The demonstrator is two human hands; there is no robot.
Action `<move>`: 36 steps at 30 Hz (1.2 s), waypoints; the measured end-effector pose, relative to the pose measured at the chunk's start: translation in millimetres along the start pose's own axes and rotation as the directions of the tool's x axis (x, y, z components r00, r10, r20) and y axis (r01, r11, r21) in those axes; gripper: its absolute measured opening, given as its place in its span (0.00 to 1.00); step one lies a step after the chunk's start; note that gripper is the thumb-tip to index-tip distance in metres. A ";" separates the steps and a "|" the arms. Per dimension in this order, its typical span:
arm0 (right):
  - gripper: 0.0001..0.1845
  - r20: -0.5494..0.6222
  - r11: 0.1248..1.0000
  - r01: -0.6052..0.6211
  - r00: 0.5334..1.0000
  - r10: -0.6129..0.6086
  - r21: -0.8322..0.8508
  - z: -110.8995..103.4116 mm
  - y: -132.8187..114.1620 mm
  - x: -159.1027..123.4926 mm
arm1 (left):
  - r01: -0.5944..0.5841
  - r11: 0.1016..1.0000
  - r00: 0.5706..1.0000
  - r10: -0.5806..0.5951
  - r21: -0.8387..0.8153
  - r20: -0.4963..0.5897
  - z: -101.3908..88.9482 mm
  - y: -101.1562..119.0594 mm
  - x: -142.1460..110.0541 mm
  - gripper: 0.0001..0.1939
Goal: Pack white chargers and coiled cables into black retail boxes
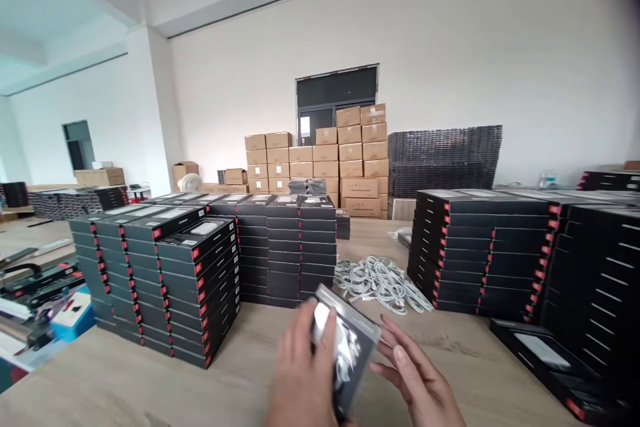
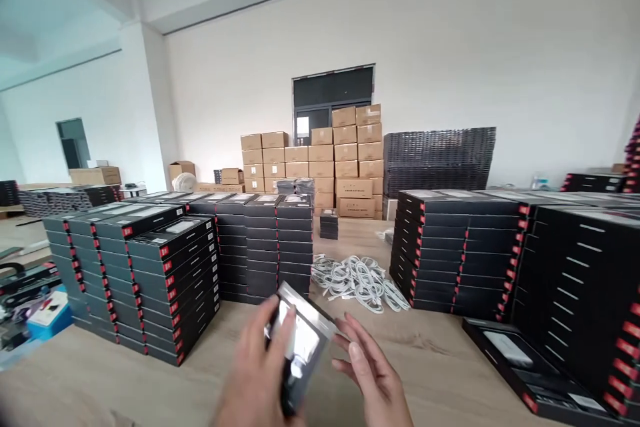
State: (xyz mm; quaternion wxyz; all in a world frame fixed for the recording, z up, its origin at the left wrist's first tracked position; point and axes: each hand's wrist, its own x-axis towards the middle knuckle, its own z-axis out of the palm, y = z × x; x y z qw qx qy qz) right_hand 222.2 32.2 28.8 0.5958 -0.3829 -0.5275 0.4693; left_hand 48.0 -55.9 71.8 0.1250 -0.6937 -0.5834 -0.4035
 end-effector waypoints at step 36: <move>0.14 0.233 0.862 0.181 0.970 -0.075 -0.474 -3.4 40.2 2.3 | -0.117 0.926 0.714 -0.173 0.359 0.678 -232.4 -138.0 172.0 0.35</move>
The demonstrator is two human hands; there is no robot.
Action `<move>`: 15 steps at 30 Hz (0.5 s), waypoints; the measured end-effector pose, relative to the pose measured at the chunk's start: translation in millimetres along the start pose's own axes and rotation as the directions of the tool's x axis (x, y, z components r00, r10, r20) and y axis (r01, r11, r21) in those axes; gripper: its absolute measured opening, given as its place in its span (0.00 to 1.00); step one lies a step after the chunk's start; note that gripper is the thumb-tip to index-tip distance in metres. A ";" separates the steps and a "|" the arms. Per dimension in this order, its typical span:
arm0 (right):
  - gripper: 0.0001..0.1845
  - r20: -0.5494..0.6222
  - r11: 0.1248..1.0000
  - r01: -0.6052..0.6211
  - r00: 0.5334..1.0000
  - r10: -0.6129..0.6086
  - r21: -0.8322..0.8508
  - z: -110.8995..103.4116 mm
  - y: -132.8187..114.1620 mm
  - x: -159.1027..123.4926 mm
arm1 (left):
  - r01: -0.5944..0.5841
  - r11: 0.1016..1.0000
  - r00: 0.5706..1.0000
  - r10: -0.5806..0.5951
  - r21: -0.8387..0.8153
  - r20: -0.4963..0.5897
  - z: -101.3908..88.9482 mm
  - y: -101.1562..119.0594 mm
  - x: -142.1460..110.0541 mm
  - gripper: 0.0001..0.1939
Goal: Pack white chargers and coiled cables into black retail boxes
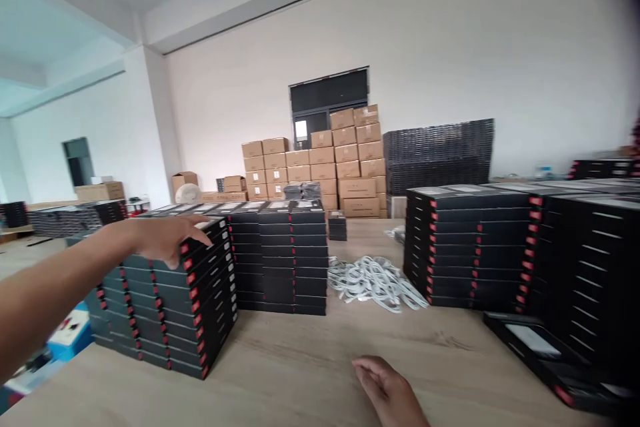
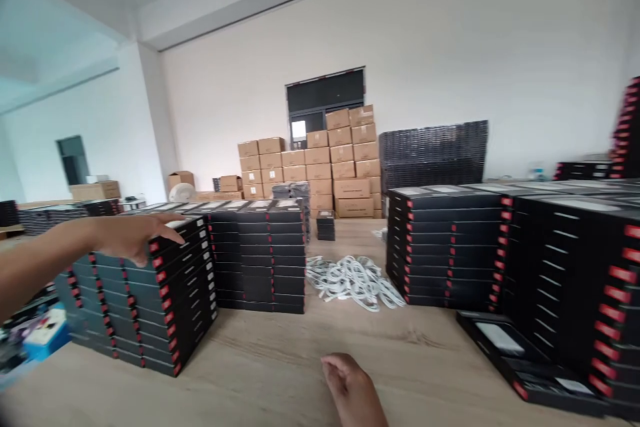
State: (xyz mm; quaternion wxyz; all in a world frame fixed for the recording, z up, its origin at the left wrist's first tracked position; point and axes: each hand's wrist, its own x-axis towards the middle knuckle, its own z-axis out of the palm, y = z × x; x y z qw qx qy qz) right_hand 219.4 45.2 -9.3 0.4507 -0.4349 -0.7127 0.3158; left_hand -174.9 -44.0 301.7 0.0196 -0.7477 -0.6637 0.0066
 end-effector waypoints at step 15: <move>0.16 -0.313 0.759 -0.206 0.950 0.002 -0.618 -8.3 41.1 54.7 | -0.221 0.454 0.961 -0.049 -0.863 -0.272 315.1 230.7 93.1 0.14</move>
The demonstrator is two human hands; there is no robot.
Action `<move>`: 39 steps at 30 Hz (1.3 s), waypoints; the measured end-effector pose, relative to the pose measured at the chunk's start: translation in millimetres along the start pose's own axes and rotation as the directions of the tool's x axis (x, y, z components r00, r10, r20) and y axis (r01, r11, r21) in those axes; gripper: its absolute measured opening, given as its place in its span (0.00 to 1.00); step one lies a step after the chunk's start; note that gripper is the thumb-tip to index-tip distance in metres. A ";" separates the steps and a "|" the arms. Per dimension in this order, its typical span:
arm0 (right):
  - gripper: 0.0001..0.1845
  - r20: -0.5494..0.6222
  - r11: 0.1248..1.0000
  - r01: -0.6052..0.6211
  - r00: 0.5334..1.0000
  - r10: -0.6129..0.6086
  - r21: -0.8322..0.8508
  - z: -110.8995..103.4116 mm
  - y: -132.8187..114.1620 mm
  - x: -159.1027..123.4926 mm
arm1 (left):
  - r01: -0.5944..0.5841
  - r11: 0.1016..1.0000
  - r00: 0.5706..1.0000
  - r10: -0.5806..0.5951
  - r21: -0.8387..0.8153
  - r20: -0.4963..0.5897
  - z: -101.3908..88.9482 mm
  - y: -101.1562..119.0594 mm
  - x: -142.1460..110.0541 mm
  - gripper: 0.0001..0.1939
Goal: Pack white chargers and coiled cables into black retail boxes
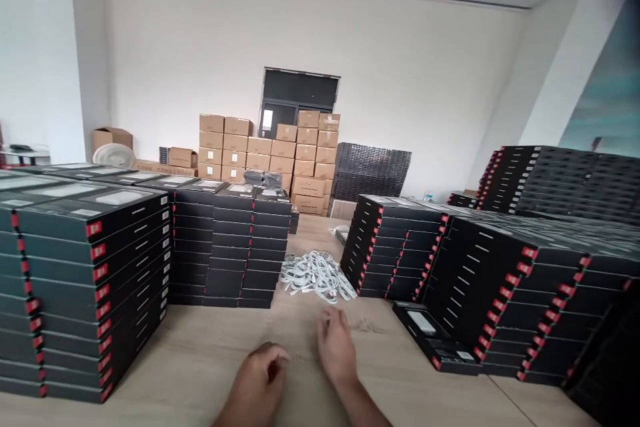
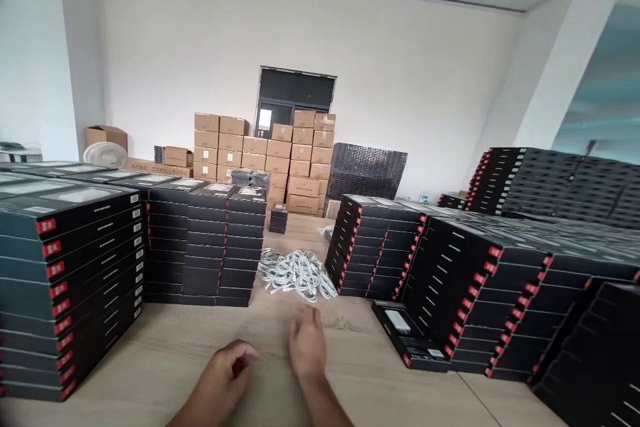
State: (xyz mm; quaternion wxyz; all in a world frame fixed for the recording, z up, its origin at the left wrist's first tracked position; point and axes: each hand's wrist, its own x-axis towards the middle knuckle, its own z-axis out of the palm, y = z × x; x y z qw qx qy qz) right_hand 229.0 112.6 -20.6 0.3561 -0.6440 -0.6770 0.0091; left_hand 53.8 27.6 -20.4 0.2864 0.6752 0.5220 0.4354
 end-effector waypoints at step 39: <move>0.21 0.286 0.420 -0.263 0.958 0.008 0.869 -50.6 -40.7 -56.0 | 0.413 0.617 0.903 -0.180 -0.670 0.390 -13.5 22.0 -20.3 0.15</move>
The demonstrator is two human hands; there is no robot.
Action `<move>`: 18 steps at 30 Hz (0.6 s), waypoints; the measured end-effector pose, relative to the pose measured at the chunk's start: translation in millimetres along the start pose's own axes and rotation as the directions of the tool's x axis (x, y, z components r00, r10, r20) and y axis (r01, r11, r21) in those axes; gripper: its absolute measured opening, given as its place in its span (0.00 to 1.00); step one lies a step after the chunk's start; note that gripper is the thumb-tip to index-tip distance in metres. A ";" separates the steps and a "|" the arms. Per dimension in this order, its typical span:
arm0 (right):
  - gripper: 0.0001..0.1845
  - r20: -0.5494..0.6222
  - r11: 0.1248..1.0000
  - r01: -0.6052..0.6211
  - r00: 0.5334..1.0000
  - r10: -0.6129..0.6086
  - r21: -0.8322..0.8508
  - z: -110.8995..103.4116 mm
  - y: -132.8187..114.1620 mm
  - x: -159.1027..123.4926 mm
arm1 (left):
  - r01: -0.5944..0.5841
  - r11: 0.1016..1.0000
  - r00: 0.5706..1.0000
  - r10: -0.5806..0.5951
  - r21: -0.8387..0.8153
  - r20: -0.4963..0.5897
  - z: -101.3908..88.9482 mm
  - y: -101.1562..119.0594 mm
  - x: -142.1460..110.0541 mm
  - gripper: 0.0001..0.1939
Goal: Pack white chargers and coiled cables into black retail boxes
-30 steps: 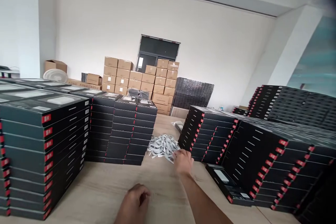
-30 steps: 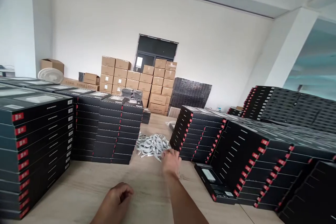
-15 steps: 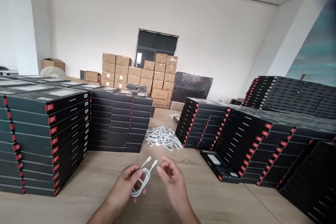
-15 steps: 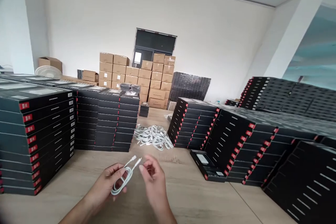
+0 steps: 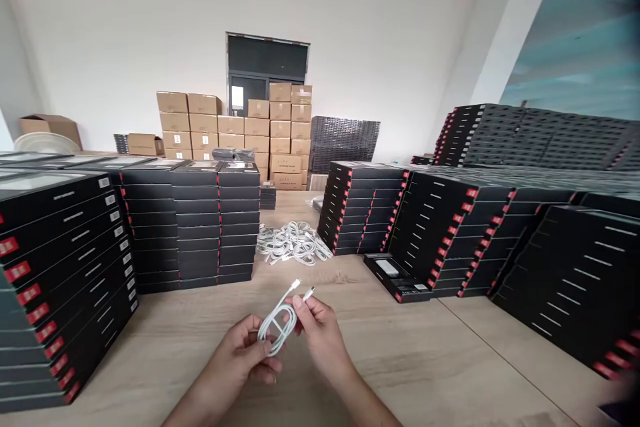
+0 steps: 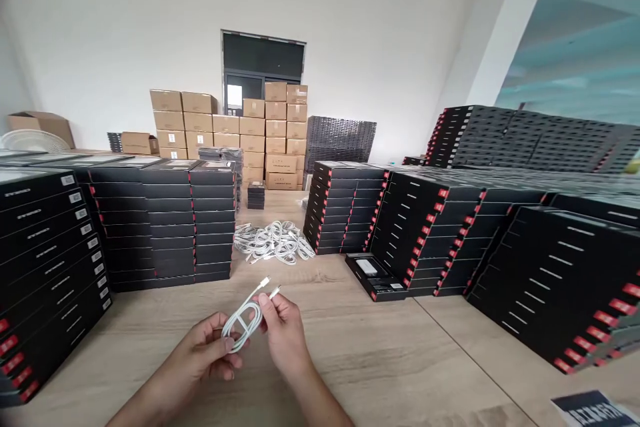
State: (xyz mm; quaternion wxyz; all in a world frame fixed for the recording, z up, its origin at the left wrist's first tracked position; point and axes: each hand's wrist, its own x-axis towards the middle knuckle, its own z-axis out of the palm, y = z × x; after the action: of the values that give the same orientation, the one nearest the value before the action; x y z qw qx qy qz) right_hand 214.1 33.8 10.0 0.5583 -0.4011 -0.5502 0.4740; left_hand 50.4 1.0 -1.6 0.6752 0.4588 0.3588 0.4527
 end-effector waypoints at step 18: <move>0.20 -0.127 0.997 0.073 0.989 -0.071 0.017 -7.0 -3.2 5.8 | 0.043 0.991 0.999 -0.042 -0.125 0.012 4.1 0.6 -5.2 0.10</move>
State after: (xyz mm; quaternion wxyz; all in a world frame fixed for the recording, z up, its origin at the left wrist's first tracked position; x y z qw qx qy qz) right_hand 221.0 39.2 14.0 0.6130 -0.4043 -0.5227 0.4331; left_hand 52.2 -5.0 0.7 0.7138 0.4098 0.3363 0.4577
